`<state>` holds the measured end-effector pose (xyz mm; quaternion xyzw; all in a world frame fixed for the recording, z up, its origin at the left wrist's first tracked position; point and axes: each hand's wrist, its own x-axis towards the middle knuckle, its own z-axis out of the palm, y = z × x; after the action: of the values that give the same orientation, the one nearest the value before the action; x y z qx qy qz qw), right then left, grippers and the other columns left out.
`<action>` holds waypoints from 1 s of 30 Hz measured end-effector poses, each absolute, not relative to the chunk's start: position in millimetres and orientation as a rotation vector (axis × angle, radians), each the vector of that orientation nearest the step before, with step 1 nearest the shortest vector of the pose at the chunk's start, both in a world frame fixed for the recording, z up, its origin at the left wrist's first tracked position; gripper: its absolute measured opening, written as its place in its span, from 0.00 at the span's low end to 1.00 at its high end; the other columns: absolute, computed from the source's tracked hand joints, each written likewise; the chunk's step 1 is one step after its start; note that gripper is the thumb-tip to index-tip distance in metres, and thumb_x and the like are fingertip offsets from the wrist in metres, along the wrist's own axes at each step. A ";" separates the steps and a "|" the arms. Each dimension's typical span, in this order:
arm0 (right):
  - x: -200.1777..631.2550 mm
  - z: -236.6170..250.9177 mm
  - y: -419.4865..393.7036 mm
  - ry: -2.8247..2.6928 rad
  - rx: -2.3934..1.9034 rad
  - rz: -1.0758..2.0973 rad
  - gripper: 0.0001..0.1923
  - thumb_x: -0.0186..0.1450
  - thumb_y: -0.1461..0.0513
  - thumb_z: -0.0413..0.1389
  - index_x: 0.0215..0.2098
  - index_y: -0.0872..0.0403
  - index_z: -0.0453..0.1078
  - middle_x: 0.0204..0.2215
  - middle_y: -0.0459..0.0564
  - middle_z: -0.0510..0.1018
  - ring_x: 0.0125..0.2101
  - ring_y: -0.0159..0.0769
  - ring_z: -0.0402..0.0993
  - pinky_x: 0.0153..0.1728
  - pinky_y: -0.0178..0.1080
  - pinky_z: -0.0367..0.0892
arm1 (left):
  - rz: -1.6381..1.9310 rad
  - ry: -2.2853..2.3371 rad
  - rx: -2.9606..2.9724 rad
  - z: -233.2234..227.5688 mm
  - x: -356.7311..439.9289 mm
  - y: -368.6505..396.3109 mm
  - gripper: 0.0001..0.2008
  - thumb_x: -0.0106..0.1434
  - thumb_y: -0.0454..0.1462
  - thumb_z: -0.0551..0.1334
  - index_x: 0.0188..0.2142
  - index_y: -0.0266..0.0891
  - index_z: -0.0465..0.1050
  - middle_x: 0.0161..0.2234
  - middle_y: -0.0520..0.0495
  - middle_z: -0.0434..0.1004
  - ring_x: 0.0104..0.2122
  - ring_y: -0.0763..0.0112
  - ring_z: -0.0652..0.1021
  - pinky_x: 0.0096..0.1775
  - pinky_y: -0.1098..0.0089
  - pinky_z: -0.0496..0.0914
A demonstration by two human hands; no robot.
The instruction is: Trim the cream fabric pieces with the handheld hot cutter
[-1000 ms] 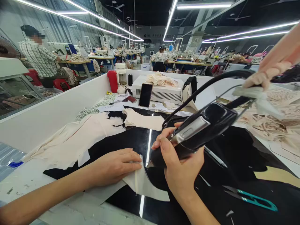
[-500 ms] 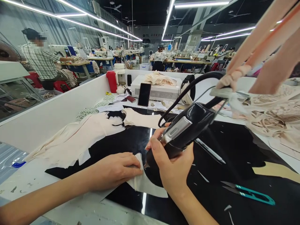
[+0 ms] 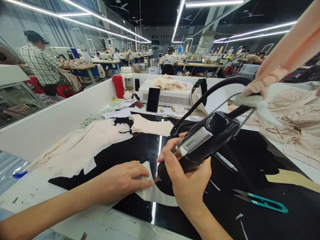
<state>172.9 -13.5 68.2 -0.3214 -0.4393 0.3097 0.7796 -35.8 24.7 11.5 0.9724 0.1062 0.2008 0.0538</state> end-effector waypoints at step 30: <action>195.5 67.7 -58.4 -0.938 -0.792 0.602 0.20 0.63 0.55 0.78 0.47 0.45 0.76 0.29 0.41 0.81 0.25 0.36 0.79 0.28 0.40 0.82 | 0.522 0.409 2.981 15.0 -23.9 -7.6 0.10 0.81 0.28 0.58 0.56 0.34 0.73 0.45 0.44 0.80 0.46 0.61 0.82 0.47 0.65 0.79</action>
<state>195.5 -58.4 67.7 -0.3657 -0.4332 0.2782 0.7754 -23.9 -7.6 15.0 0.9752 0.1338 0.1706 0.0439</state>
